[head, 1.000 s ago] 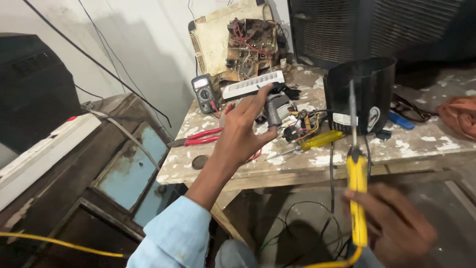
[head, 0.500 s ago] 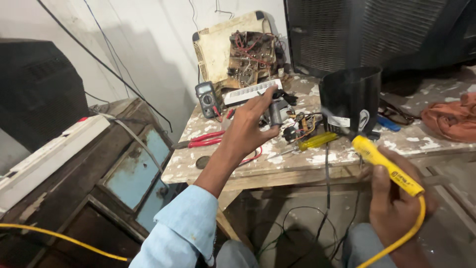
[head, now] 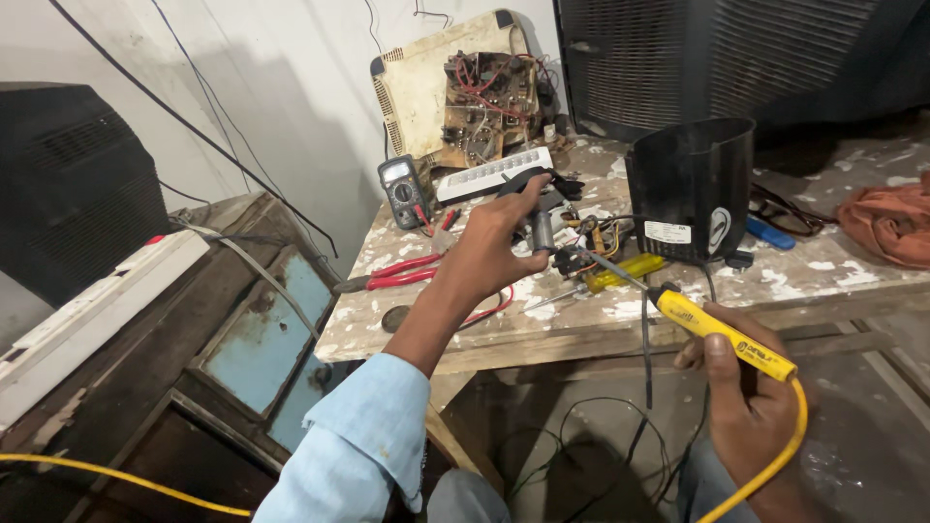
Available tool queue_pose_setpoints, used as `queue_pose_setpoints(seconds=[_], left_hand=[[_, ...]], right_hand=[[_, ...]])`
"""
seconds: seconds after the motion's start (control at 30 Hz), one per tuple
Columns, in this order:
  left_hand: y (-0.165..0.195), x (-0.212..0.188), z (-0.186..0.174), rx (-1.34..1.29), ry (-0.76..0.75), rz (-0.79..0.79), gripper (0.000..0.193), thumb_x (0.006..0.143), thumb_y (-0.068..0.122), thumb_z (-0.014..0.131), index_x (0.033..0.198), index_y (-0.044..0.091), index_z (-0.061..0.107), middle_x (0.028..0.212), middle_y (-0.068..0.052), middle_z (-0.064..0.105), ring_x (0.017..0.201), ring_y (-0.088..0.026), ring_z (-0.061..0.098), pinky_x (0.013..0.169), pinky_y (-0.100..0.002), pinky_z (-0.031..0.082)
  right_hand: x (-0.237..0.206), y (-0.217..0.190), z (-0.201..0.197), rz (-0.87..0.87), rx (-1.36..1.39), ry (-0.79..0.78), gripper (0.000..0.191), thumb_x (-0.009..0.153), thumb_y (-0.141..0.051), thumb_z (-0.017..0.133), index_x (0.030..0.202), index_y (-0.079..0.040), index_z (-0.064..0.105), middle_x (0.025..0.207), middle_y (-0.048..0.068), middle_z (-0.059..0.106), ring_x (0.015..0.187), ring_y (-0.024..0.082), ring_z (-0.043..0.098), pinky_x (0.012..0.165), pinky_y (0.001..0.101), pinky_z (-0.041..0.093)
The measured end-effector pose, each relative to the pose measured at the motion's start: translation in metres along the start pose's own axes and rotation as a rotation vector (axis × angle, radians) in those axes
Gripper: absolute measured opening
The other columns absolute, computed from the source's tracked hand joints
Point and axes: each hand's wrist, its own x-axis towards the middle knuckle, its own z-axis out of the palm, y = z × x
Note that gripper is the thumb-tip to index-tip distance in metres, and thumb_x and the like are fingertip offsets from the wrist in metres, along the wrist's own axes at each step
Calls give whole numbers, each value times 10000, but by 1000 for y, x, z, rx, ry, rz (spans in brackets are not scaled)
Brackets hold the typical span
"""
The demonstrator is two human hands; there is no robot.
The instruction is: The person strips and twists wires on a small motor, then uses a soldering iron and solder to join the wires to the motor terminals. The person handles pliers, a soldering iron, solder, and the motor throughout the clip.
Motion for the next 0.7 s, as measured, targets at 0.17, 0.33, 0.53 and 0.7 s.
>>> queue_pose_setpoints(seconds=[0.17, 0.33, 0.53, 0.7], left_hand=[[-10, -1, 4, 5, 49, 6, 936, 679, 142, 845, 1519, 50, 440, 1018, -182, 709, 885, -318, 678, 823, -407, 553], [-16, 0, 7, 7, 39, 29, 927, 675, 136, 845, 1509, 50, 450, 1016, -184, 706, 895, -329, 678, 830, -413, 552], [-16, 5, 9, -11, -8, 21, 965, 665, 136, 861, 1516, 40, 415, 1047, -204, 693, 911, -350, 684, 854, -418, 558], [-12, 8, 8, -19, -7, 56, 986, 650, 130, 861, 1525, 42, 415, 1055, -211, 697, 969, -381, 688, 874, -426, 556]], right_hand=[[0, 2, -2, 32, 13, 1, 319, 1100, -102, 523, 1364, 74, 557, 964, 129, 671, 852, 160, 645, 782, 297, 552], [2, 1, -2, 30, 8, -10, 318, 1097, -98, 525, 1357, 83, 561, 955, 137, 673, 852, 169, 649, 785, 309, 551], [1, 0, 1, 38, -9, -12, 319, 1097, -93, 529, 1360, 83, 568, 945, 144, 674, 839, 171, 655, 784, 308, 559], [2, -1, 1, 0, 3, 4, 301, 1105, -90, 530, 1345, 89, 566, 987, 141, 676, 841, 164, 650, 790, 301, 557]])
